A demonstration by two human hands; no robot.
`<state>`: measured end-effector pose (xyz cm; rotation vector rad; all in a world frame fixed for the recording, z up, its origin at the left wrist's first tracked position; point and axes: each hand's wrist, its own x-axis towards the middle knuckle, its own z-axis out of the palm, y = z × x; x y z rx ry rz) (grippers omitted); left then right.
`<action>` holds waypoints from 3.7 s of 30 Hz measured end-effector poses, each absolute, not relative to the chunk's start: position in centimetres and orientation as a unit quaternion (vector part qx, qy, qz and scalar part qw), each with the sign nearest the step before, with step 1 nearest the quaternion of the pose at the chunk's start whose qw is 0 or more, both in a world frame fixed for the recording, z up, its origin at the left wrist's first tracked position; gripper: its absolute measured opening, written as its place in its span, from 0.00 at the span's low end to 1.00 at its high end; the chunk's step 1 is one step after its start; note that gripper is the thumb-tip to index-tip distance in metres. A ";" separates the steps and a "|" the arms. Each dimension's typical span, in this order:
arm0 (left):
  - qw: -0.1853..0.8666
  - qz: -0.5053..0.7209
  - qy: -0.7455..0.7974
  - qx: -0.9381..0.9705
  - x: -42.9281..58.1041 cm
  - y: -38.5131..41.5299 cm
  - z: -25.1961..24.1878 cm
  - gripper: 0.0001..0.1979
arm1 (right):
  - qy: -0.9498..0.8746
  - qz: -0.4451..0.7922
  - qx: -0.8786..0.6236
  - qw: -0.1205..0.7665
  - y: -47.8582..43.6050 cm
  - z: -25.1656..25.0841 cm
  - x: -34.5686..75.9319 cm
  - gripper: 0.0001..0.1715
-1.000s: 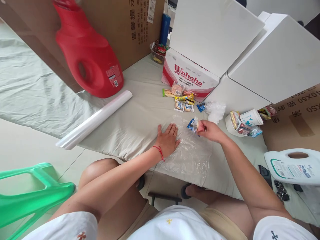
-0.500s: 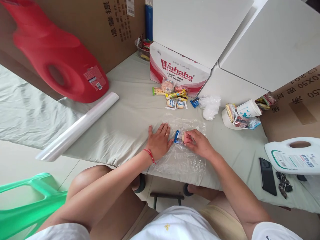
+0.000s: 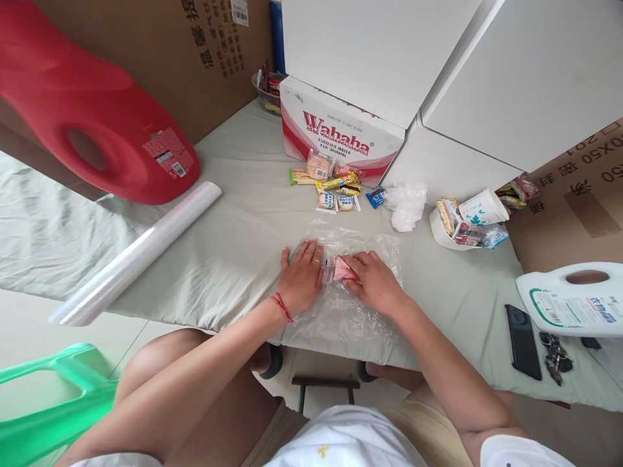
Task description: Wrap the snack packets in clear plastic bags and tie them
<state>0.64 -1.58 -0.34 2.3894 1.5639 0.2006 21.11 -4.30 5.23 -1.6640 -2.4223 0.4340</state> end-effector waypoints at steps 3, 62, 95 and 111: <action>0.127 0.126 0.554 0.813 0.3 -1.7 0.3 0.29 | -0.807 0.147 -0.566 0.080 -4.2 4.2 20.8 0.28; 0.348 0.491 0.486 0.634 -1.8 1.7 2.3 0.06 | -0.848 0.032 -0.529 -0.003 -10.5 1.2 20.0 0.33; 0.143 0.132 0.499 0.844 -3.7 -6.1 2.3 0.20 | -0.842 0.095 -0.526 0.072 -8.3 1.2 21.5 0.29; 0.224 0.188 0.535 0.792 -1.4 -3.3 1.2 0.07 | -0.827 0.136 -0.542 0.067 -8.0 2.0 21.0 0.30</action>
